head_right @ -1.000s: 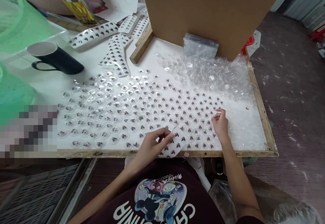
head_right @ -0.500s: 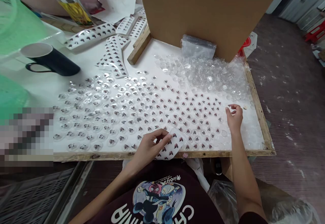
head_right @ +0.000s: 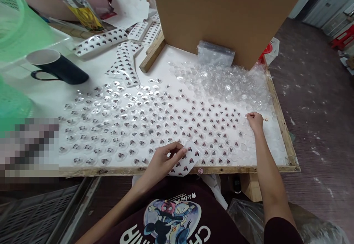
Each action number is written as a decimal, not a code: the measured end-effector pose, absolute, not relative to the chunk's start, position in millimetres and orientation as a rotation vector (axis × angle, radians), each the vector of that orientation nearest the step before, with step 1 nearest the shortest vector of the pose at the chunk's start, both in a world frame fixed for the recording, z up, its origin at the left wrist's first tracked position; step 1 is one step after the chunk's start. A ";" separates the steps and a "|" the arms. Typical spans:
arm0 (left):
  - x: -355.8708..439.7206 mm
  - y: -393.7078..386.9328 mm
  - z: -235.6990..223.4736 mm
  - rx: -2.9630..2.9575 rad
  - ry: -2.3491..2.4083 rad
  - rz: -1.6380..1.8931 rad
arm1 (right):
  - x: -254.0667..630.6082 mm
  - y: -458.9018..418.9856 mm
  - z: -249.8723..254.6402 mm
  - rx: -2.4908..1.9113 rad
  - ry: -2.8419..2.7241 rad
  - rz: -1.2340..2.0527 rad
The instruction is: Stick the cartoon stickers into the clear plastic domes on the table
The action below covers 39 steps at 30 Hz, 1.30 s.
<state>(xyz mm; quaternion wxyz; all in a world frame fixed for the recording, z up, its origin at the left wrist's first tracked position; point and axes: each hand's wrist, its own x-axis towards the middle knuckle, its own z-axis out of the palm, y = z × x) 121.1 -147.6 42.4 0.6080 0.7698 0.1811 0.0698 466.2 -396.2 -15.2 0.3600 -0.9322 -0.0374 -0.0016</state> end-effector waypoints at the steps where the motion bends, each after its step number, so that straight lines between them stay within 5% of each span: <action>1: 121.2 -147.9 42.8 1.778 0.419 0.161 | 465.4 -394.8 -14.9 -2.435 -0.097 -0.013; 15: 120.7 -146.5 47.2 1.783 0.462 0.280 | 405.0 -386.9 1.9 -2.519 -0.239 -0.349; 32: 122.5 -150.2 44.1 1.765 0.454 0.237 | 349.8 -411.4 -9.7 -2.657 -0.429 -0.055; 39: 124.5 -156.3 45.0 1.746 0.454 0.256 | 290.7 -353.0 27.5 -2.145 -0.700 0.122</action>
